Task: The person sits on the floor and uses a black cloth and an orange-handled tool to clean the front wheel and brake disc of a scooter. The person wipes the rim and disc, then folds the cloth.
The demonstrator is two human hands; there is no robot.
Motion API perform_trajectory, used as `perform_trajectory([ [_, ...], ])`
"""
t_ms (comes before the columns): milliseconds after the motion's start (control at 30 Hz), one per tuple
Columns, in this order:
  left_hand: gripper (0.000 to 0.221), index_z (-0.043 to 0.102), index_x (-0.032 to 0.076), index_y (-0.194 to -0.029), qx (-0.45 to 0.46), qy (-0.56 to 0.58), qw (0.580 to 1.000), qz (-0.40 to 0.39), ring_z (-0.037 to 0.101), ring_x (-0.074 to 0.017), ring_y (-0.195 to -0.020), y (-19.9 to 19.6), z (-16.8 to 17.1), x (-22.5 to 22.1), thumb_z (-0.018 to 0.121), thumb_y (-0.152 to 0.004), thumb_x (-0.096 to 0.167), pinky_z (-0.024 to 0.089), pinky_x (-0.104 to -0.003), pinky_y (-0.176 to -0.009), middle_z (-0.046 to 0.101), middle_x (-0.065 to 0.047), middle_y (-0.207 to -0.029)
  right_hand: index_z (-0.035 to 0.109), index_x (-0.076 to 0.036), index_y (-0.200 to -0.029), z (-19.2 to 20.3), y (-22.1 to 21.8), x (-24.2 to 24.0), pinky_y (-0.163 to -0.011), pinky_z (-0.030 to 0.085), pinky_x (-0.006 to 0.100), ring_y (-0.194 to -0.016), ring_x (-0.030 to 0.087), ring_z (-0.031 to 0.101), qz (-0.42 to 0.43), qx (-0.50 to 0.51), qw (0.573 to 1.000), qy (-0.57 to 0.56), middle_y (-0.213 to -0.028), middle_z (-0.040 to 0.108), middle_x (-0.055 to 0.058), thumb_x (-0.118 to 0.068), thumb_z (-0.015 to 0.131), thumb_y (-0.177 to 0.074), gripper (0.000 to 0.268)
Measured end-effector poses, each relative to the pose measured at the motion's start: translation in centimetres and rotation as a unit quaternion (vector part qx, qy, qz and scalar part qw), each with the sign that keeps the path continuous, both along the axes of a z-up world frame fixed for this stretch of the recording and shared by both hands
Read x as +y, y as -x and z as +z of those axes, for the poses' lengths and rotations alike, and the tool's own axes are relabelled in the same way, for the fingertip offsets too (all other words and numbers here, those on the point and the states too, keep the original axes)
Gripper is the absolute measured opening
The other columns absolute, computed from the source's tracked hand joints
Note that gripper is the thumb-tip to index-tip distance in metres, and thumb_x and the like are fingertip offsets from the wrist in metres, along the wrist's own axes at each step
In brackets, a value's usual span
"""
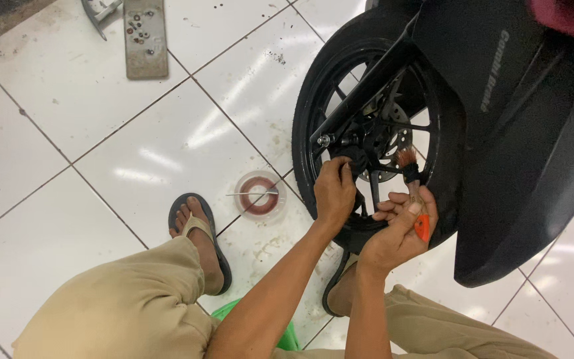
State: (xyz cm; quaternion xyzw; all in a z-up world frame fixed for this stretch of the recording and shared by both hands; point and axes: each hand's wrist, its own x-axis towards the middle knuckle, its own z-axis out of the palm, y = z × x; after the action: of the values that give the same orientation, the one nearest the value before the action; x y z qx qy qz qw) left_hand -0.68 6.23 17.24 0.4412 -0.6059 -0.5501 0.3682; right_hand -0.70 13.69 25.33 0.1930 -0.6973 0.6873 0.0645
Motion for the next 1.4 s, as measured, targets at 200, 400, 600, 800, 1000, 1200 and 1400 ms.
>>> perform_trajectory([
  [200, 0.023, 0.065, 0.003, -0.117, 0.037, -0.108, 0.992, 0.047, 0.067, -0.0342, -0.101, -0.5, 2.1, 0.1, 0.047, -0.108, 0.013, 0.053, -0.045, -0.086, 0.066, -0.018, -0.102, 0.045, 0.003, -0.141, -0.8, 1.0, -0.6, -0.058, 0.054, 0.023, -0.086, 0.02, 0.065, 0.053, -0.045, 0.996, -0.064, -0.109, 0.065, 0.02, -0.024, 0.038, -0.113, 0.039],
  [400, 0.034, 0.058, 0.007, -0.13, 0.19, -0.381, 0.893, 0.147, 0.057, -0.0264, -0.115, 3.6, -7.1, -0.7, 0.052, -0.106, 0.03, 0.047, -0.046, -0.096, 0.062, -0.017, -0.125, 0.049, 0.008, -0.137, -3.2, 3.1, -3.5, -0.058, 0.059, 0.026, -0.089, 0.026, 0.068, 0.099, -0.051, 0.984, -0.141, -0.112, 0.067, 0.027, -0.018, 0.04, -0.111, 0.038],
  [600, 0.073, 0.051, -0.001, -0.14, 0.168, -0.46, 0.871, 0.027, 0.061, -0.0325, -0.114, -0.2, -0.2, -0.9, 0.066, -0.096, 0.056, 0.053, -0.047, -0.088, 0.059, -0.025, -0.124, 0.051, 0.005, -0.138, -3.1, 2.2, -1.6, -0.06, 0.059, 0.026, -0.089, 0.025, 0.069, 0.109, -0.05, 0.985, -0.127, -0.113, 0.068, 0.024, -0.021, 0.039, -0.113, 0.039],
  [800, 0.034, 0.071, 0.002, -0.1, 0.134, -0.379, 0.911, 0.089, 0.064, -0.0193, -0.067, 2.3, -6.6, -0.8, 0.073, -0.094, 0.036, 0.049, -0.029, -0.051, 0.066, -0.013, -0.079, 0.051, 0.006, -0.139, -2.2, 1.2, -2.7, -0.067, 0.061, 0.027, -0.094, 0.024, 0.069, 0.149, -0.037, 0.979, -0.134, -0.12, 0.068, 0.025, -0.023, 0.039, -0.113, 0.041],
  [1000, 0.037, 0.071, 0.0, -0.113, 0.105, -0.278, 0.951, 0.084, 0.061, -0.0219, -0.084, 3.0, -4.3, -1.1, 0.065, -0.1, 0.035, 0.046, -0.039, -0.064, 0.068, -0.017, -0.09, 0.05, 0.0, -0.144, 0.4, 2.3, -3.4, -0.072, 0.059, 0.032, -0.104, 0.028, 0.064, 0.128, 0.054, 0.974, -0.18, -0.12, 0.066, 0.022, -0.017, 0.043, -0.113, 0.036],
  [1200, 0.036, 0.072, 0.005, -0.113, 0.071, -0.246, 0.963, 0.083, 0.066, -0.0263, -0.093, 1.8, -0.8, -1.5, 0.061, -0.101, 0.037, 0.052, -0.044, -0.071, 0.072, -0.021, -0.098, 0.055, -0.001, -0.138, 1.0, 2.0, -3.1, -0.07, 0.061, 0.034, -0.097, 0.029, 0.068, 0.134, 0.025, 0.969, -0.205, -0.111, 0.071, 0.02, -0.019, 0.044, -0.112, 0.034],
  [1400, 0.033, 0.07, 0.001, -0.112, 0.087, -0.207, 0.972, 0.069, 0.067, -0.0306, -0.091, 1.2, 2.2, -1.5, 0.057, -0.105, 0.03, 0.052, -0.047, -0.069, 0.07, -0.025, -0.098, 0.054, 0.004, -0.136, 2.8, 4.5, -6.1, -0.055, 0.061, 0.033, -0.076, 0.026, 0.071, 0.099, 0.091, 0.969, -0.205, -0.107, 0.072, 0.022, -0.018, 0.044, -0.113, 0.032],
])
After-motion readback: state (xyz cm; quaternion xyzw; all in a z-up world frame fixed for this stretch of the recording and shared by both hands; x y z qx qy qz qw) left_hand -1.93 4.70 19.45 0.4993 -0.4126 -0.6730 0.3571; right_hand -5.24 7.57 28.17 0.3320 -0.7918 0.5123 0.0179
